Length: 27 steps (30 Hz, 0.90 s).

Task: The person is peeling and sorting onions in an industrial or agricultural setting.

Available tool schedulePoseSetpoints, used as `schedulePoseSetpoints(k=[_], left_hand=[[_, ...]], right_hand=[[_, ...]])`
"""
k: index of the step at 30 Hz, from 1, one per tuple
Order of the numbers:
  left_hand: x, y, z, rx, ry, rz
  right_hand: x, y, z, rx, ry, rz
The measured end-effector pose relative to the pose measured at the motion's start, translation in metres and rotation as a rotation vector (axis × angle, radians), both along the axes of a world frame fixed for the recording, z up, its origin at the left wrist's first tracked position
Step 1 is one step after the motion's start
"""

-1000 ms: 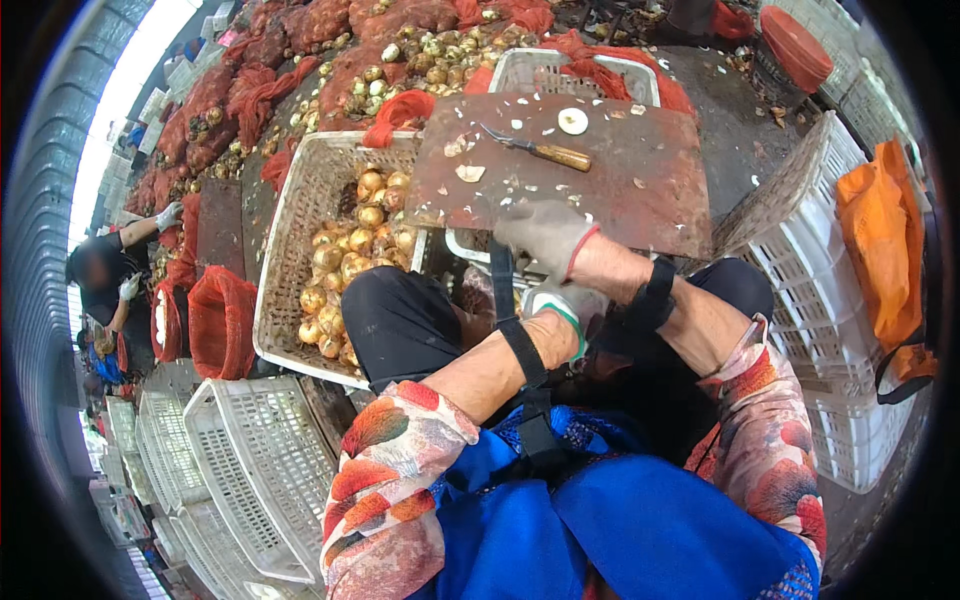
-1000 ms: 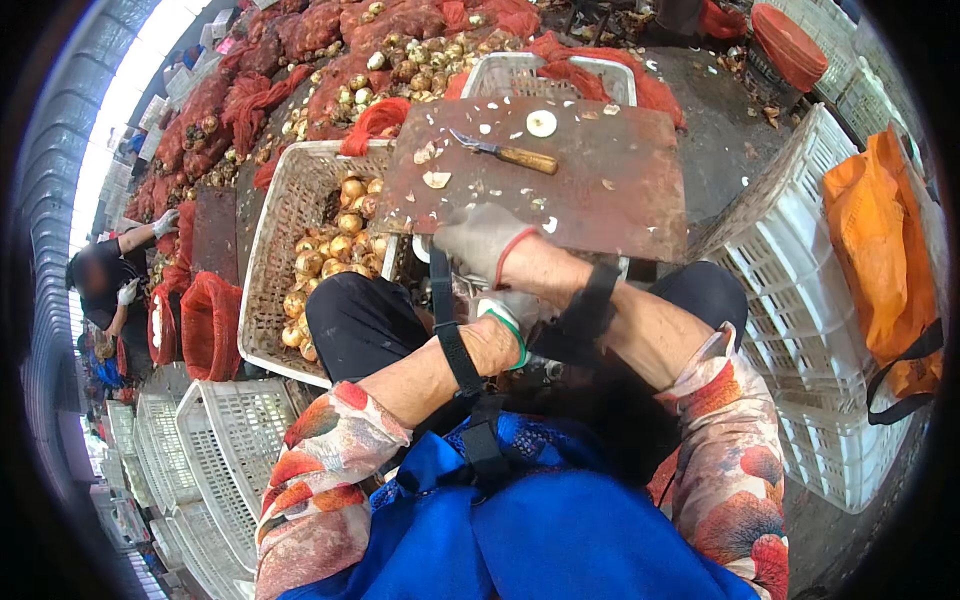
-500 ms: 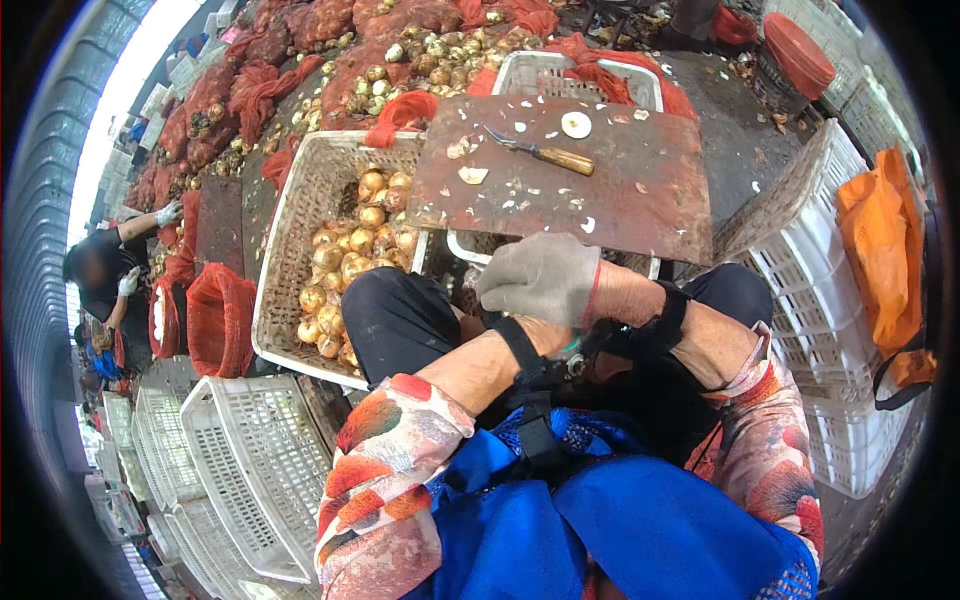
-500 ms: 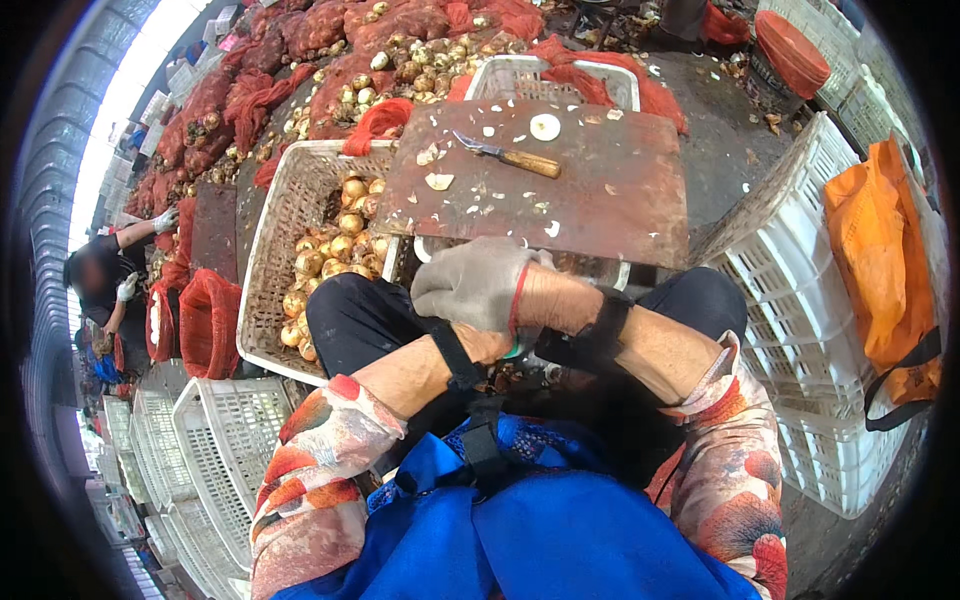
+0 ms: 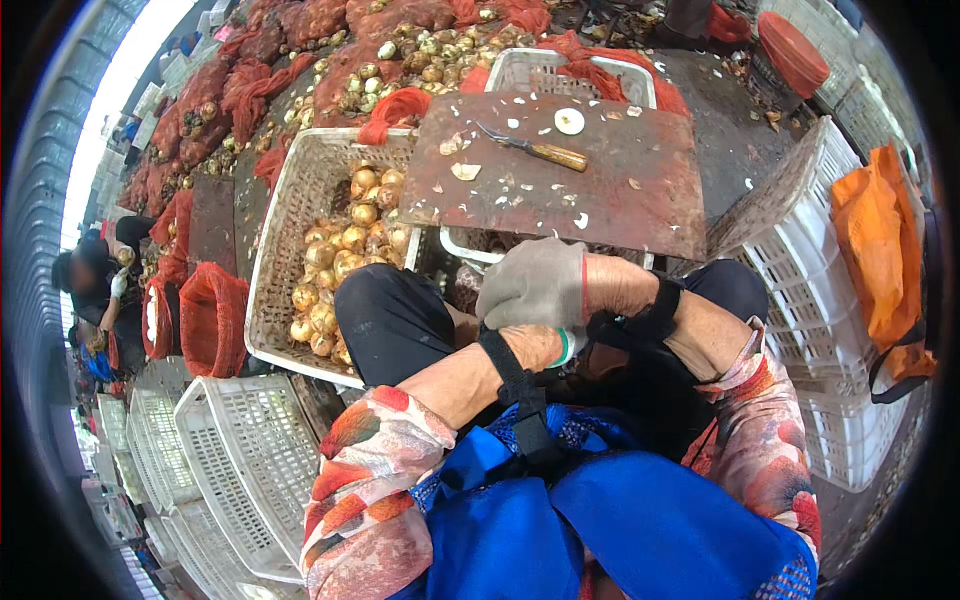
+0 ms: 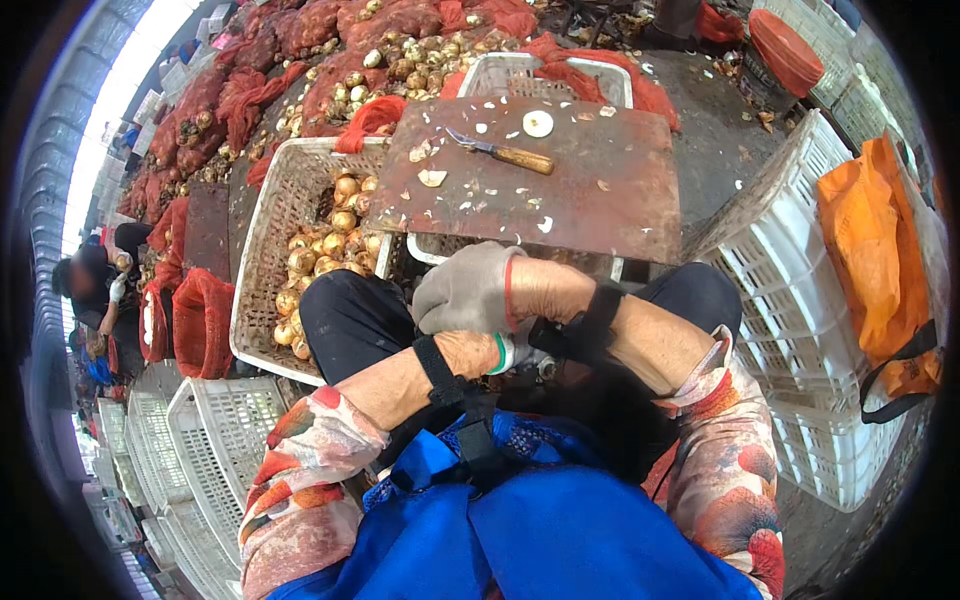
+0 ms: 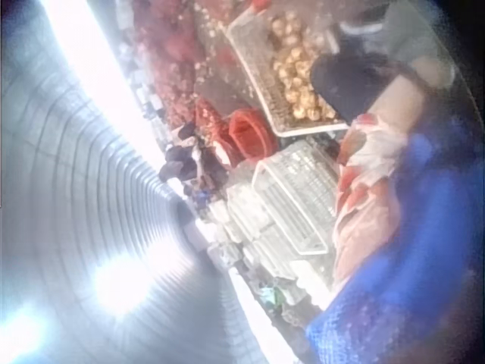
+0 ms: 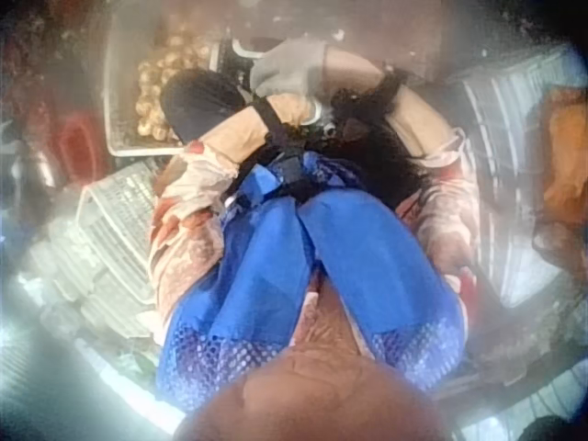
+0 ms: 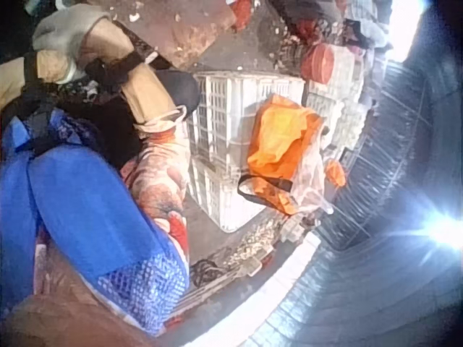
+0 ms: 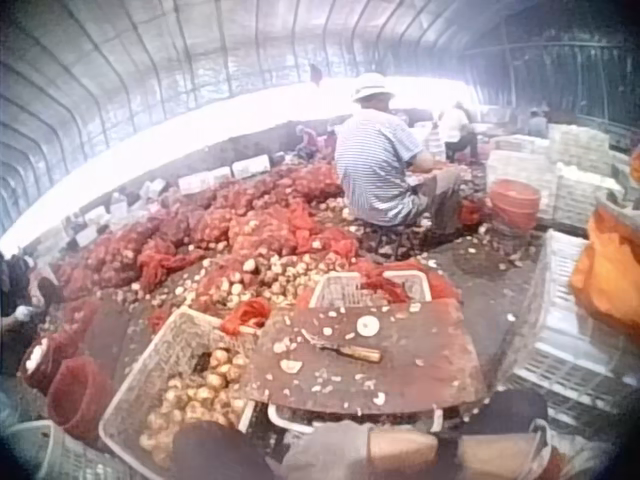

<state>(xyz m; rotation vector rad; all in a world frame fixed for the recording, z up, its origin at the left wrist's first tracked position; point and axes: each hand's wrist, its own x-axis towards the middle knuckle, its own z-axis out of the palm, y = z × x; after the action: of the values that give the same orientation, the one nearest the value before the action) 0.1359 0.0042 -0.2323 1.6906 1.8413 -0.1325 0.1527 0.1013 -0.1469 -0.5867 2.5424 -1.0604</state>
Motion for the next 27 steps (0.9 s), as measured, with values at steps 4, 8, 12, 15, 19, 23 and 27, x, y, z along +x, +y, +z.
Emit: schedulePoseSetpoints(k=[4,8,12,15,19,23,27], left_hand=[[-0.001,-0.004,0.003,-0.002,-0.017,0.009],[0.001,-0.009,0.002,-0.003,-0.036,0.023],[0.002,-0.010,0.002,-0.002,-0.047,0.024],[0.003,-0.010,0.001,0.000,-0.058,0.030],[0.004,-0.010,0.003,-0.001,-0.069,0.032],[0.009,-0.007,0.003,0.002,-0.082,0.024],[0.012,-0.004,0.004,0.006,-0.094,0.020]], right_hand=[[0.001,0.005,-0.015,-0.165,0.143,0.104],[0.004,0.006,-0.008,-0.227,-0.086,0.012],[0.005,0.011,-0.014,-0.296,0.291,0.240],[0.007,0.011,-0.014,-0.299,0.081,0.181],[0.008,0.006,-0.004,-0.223,-0.052,0.107],[0.007,0.010,-0.024,-0.142,0.582,0.288],[0.006,0.006,-0.023,0.012,0.512,0.250]])
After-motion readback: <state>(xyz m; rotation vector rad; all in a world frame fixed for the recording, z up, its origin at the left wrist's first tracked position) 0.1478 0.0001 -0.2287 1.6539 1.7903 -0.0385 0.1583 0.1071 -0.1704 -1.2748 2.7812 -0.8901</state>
